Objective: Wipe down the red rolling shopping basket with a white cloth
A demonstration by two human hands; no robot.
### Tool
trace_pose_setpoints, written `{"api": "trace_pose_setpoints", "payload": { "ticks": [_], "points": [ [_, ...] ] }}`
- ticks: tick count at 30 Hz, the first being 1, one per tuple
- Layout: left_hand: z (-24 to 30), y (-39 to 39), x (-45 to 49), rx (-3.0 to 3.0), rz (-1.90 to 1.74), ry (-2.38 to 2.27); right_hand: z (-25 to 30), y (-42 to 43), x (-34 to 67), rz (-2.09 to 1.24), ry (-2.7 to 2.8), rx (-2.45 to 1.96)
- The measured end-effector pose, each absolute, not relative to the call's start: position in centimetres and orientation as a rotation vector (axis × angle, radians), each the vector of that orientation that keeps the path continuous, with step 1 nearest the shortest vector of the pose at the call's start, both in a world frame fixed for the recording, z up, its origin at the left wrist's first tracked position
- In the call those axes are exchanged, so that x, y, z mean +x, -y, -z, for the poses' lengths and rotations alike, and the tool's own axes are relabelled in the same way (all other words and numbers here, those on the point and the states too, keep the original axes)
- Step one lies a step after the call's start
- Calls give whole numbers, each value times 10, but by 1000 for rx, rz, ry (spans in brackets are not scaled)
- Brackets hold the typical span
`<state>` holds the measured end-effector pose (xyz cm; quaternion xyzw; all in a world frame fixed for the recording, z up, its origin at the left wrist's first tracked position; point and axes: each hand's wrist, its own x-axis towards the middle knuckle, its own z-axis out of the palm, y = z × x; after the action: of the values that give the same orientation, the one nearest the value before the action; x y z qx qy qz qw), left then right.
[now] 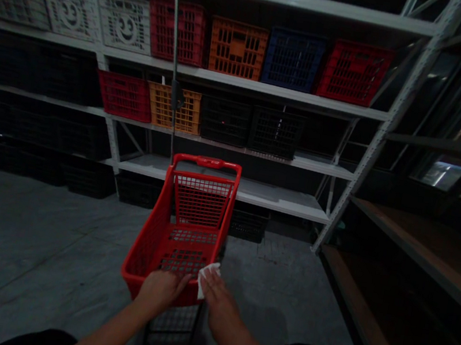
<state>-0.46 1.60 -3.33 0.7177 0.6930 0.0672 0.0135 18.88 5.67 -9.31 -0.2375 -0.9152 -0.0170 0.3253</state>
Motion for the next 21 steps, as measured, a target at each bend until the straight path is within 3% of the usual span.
{"api": "trace_pose_setpoints", "payload": {
  "ticks": [11, 21],
  "points": [
    [37, -11, -9, 2281, -221, -2162, 54, -169, 163, 197, 2254, -749],
    [36, -6, -35, 2364, -257, -2083, 87, -35, 167, 100, 2485, -519]
  ]
}}
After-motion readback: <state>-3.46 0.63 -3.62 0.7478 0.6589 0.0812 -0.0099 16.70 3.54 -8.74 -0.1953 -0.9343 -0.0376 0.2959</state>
